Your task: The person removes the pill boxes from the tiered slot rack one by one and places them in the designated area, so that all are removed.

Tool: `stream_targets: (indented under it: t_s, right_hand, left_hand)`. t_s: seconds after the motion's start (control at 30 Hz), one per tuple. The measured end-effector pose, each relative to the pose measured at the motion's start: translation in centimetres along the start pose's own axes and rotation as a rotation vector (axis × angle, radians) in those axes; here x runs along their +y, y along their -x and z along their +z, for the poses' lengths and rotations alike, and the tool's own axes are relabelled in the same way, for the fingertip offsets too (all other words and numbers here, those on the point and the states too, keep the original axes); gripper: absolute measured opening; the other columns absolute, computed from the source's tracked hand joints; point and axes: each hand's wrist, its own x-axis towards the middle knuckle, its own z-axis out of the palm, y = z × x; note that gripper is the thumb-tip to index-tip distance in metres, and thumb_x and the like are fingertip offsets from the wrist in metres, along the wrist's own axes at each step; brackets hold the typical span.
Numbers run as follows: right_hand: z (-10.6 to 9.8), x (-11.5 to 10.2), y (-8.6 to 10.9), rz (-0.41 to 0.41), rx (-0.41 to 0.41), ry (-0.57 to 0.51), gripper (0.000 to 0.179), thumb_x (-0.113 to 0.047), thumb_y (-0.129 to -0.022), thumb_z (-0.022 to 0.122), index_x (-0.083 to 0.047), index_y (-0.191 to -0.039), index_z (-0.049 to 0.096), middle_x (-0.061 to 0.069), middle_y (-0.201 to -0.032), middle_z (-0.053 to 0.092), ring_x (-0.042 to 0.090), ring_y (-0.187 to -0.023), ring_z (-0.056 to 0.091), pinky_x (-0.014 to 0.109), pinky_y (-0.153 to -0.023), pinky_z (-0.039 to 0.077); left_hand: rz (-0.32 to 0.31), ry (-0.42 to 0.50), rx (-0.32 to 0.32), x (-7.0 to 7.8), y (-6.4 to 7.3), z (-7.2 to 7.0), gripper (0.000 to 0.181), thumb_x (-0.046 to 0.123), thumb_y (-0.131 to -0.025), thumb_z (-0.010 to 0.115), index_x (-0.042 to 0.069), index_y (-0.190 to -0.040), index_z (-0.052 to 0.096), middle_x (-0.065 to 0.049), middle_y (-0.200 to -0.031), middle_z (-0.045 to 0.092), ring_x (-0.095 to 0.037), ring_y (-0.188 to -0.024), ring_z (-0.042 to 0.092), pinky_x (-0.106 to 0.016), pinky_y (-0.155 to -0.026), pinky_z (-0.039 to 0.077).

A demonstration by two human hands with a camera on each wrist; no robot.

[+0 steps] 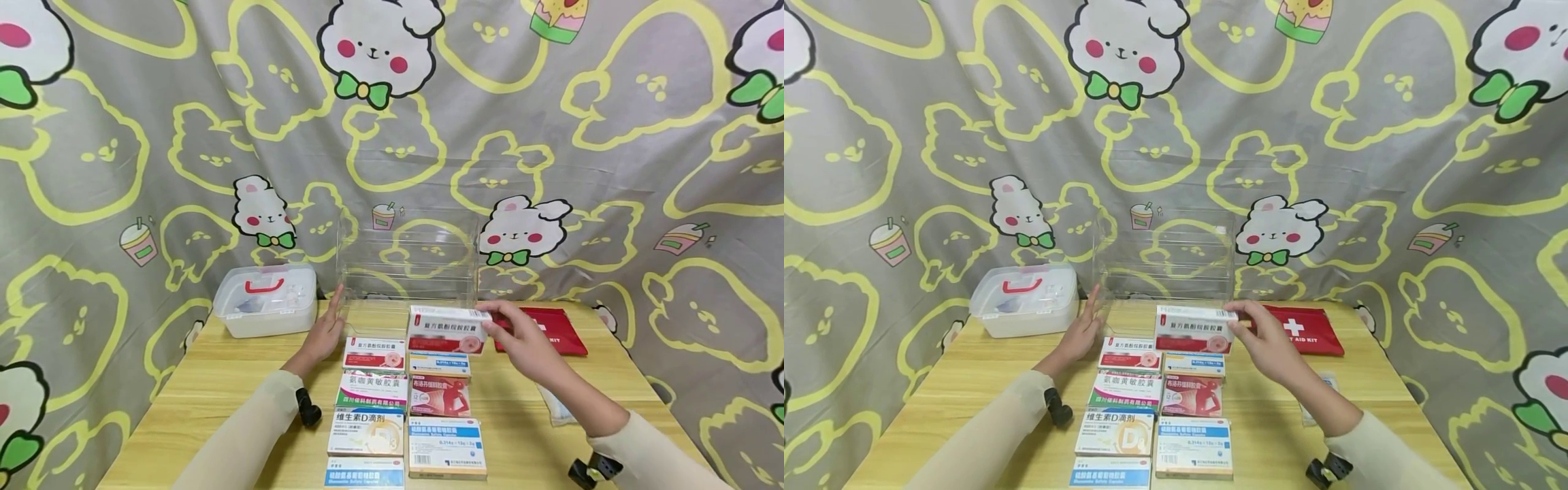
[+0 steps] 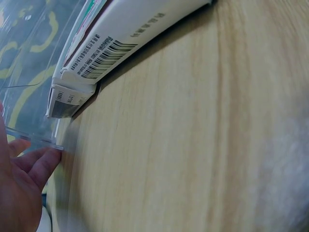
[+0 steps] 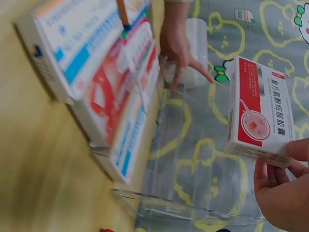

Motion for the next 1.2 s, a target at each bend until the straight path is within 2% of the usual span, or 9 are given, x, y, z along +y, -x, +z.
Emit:
stream_targets:
  t_s: [0.2, 0.37, 0.57, 0.73, 0.83, 1.03, 1.2]
  right_hand:
    - [0.6, 0.8, 2.7, 0.022, -0.096, -0.034, 0.027, -0.012, -0.104, 0.060, -0.011, -0.131, 0.061, 0.009, -0.124, 0.063, 0.026, -0.107, 0.063, 0.028, -0.088, 0.056]
    - [0.6, 1.8, 4.8, 0.058, -0.235, -0.072, 0.025, -0.019, -0.105, 0.058, -0.016, -0.129, 0.064, 0.009, -0.132, 0.063, 0.026, -0.113, 0.062, 0.029, -0.090, 0.056]
    - [0.5, 3.0, 7.1, 0.163, -0.421, -0.132, 0.026, -0.024, -0.107, 0.055, -0.014, -0.129, 0.065, 0.012, -0.132, 0.061, 0.027, -0.114, 0.057, 0.028, -0.088, 0.053]
    - [0.8, 4.0, 8.9, 0.265, -0.520, -0.211, 0.026, -0.022, -0.107, 0.055, -0.013, -0.130, 0.064, 0.012, -0.131, 0.058, 0.031, -0.115, 0.051, 0.026, -0.087, 0.050]
    - [1.2, 4.7, 9.9, 0.318, -0.564, -0.268, 0.027, -0.019, -0.106, 0.055, -0.013, -0.131, 0.064, 0.010, -0.129, 0.058, 0.029, -0.113, 0.051, 0.025, -0.085, 0.049]
    - [2.3, 6.0, 11.2, 0.321, -0.635, -0.360, 0.028, -0.017, -0.106, 0.055, -0.008, -0.131, 0.062, 0.012, -0.123, 0.057, 0.028, -0.109, 0.053, 0.022, -0.085, 0.050]
    - [3.0, 6.2, 11.8, 0.370, -0.624, -0.351, 0.030, -0.020, -0.103, 0.061, -0.010, -0.131, 0.061, 0.011, -0.121, 0.057, 0.029, -0.110, 0.053, 0.024, -0.086, 0.050]
  left_hand:
    - [0.002, -0.008, -0.003, -0.2, -0.1, 0.0, 0.072, 0.019, -0.110, 0.038, 0.037, -0.166, -0.002, -0.012, -0.171, 0.020, -0.046, -0.148, 0.034, -0.064, -0.117, 0.028]
    - [0.011, -0.008, -0.005, -0.4, 0.0, -0.1, 0.070, 0.023, -0.111, 0.037, 0.039, -0.166, -0.003, -0.013, -0.169, 0.025, -0.045, -0.148, 0.035, -0.063, -0.117, 0.029]
    - [0.007, 0.002, -0.006, -0.4, 0.0, 0.0, 0.075, 0.017, -0.110, 0.040, 0.040, -0.166, -0.004, -0.012, -0.171, 0.021, -0.044, -0.149, 0.032, -0.063, -0.118, 0.026]
    - [0.005, 0.002, -0.001, -0.5, -0.1, 0.0, 0.075, 0.017, -0.110, 0.039, 0.043, -0.165, -0.005, -0.012, -0.171, 0.021, -0.045, -0.149, 0.033, -0.064, -0.118, 0.027]
    - [0.011, 0.003, 0.000, -0.5, -0.2, 0.0, 0.075, 0.017, -0.110, 0.040, 0.042, -0.165, -0.004, -0.013, -0.170, 0.023, -0.046, -0.148, 0.034, -0.064, -0.117, 0.028]
    - [0.013, 0.012, 0.001, -0.3, -0.1, 0.0, 0.076, 0.015, -0.110, 0.041, 0.041, -0.166, -0.003, -0.012, -0.169, 0.024, -0.045, -0.147, 0.035, -0.064, -0.118, 0.028]
    - [0.012, 0.013, 0.003, -0.3, -0.1, 0.0, 0.074, 0.016, -0.110, 0.040, 0.040, -0.166, -0.002, -0.012, -0.170, 0.023, -0.046, -0.147, 0.036, -0.065, -0.117, 0.029]
